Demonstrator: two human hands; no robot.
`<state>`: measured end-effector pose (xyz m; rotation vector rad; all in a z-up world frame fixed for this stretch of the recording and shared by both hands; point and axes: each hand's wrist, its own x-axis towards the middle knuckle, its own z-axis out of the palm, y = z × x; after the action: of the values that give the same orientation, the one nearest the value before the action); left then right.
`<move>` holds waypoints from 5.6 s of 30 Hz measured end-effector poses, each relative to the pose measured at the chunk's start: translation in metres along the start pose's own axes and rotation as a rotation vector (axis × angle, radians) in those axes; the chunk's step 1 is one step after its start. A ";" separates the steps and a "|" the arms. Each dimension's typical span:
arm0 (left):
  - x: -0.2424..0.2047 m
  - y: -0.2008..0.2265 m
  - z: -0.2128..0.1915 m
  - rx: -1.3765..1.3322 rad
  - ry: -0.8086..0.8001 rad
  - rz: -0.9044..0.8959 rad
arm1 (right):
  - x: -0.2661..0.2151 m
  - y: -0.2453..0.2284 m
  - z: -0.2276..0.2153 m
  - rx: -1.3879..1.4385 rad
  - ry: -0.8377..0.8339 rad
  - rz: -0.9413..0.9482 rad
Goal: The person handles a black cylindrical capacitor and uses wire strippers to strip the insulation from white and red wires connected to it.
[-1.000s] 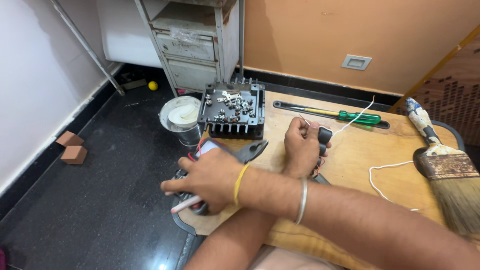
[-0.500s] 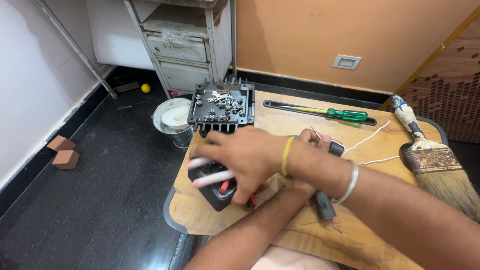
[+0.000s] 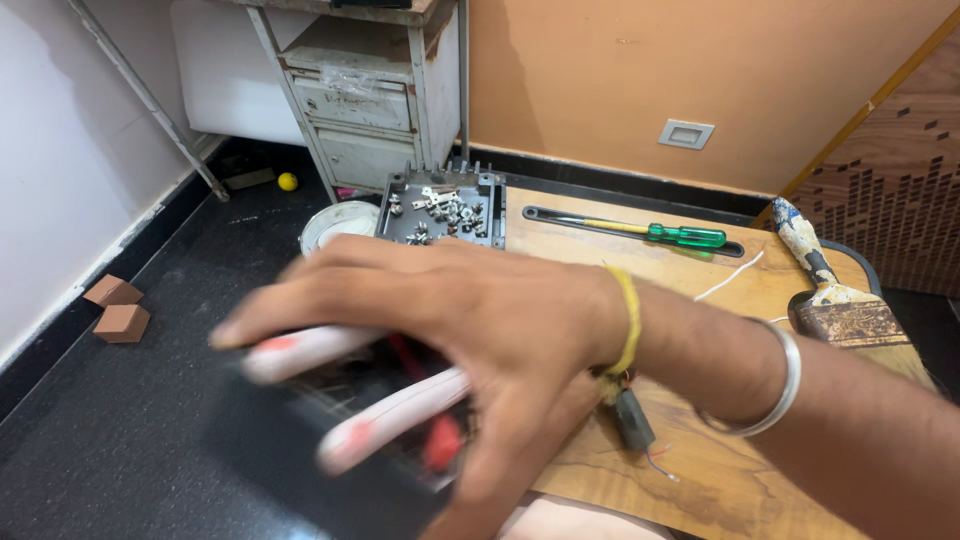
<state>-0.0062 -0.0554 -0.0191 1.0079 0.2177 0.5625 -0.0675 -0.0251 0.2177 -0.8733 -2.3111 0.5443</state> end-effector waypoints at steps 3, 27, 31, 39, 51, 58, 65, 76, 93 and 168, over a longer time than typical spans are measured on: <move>-0.002 -0.004 0.001 -0.003 0.006 0.006 | 0.031 0.014 0.010 0.021 0.047 -0.233; 0.007 -0.015 -0.003 0.073 0.085 0.041 | -0.010 0.073 0.076 -0.591 -0.607 0.355; -0.001 0.008 -0.003 0.111 0.101 -0.018 | -0.012 0.056 0.069 -0.532 -0.558 0.376; -0.024 0.057 -0.003 -1.058 0.172 -0.539 | -0.049 0.018 0.006 -0.253 0.117 0.383; 0.001 0.049 0.001 -0.162 0.108 0.036 | -0.324 0.003 -0.026 0.613 1.578 0.104; 0.005 0.042 0.019 -0.254 0.025 0.133 | -0.355 0.046 -0.003 0.850 1.900 0.254; 0.005 0.042 0.024 -0.191 0.063 0.143 | -0.338 0.054 0.010 0.988 1.882 0.125; 0.001 0.050 0.023 -0.141 0.050 0.168 | -0.325 0.053 0.011 0.891 1.934 0.193; -0.007 0.049 0.029 0.014 0.018 0.184 | -0.311 0.054 0.006 0.894 2.245 0.200; -0.017 0.051 0.028 0.309 0.131 0.325 | -0.243 0.004 -0.002 0.451 1.516 0.053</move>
<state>-0.0263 -0.0649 0.0373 1.3192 0.2642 0.9118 0.0816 -0.1914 0.1221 -0.6927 -0.7492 0.2168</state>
